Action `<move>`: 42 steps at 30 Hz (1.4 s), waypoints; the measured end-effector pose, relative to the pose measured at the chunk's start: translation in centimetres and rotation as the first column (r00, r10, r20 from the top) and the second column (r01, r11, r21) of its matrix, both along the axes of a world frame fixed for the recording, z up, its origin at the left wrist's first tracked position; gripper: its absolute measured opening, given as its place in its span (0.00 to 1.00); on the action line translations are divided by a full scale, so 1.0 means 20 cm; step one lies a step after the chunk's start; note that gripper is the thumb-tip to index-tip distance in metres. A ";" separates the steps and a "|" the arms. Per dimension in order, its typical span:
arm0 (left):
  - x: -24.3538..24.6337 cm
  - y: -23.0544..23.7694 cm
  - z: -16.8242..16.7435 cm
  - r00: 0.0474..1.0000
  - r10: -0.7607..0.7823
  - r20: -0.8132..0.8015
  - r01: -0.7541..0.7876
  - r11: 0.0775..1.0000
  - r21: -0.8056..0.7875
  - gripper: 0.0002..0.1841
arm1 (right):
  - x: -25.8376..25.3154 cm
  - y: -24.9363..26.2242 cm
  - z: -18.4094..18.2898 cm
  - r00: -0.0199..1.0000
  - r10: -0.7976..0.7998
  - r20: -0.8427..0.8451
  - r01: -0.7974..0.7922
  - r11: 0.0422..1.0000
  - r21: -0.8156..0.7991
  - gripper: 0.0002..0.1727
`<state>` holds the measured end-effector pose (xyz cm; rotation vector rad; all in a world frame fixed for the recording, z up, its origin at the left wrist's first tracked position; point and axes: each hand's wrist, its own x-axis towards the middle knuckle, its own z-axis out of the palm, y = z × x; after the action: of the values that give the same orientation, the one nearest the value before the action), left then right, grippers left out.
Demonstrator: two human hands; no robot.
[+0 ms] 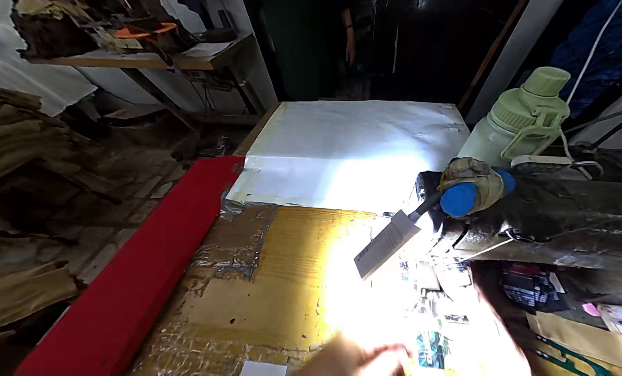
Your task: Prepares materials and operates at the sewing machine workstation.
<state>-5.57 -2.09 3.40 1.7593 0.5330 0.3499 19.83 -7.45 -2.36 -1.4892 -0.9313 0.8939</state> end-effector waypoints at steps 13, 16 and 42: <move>0.37 0.51 -0.12 0.912 0.409 -0.008 -0.395 0.885 0.245 0.12 | -0.03 0.14 -0.07 0.874 0.002 0.486 0.152 0.949 -0.276 0.35; 0.36 0.54 -0.23 0.896 0.400 -0.193 -0.335 0.894 0.296 0.19 | -0.07 0.18 -0.08 0.938 -0.092 0.334 0.214 0.912 -0.350 0.39; 0.32 0.55 -0.59 0.933 0.280 -0.226 -0.192 0.919 0.346 0.28 | -0.22 -0.04 0.11 0.792 -0.018 0.610 0.135 0.980 -0.146 0.25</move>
<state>0.88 8.89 -8.37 2.0767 0.9373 0.3825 15.40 -8.17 -0.08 -2.0192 -1.2616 0.4356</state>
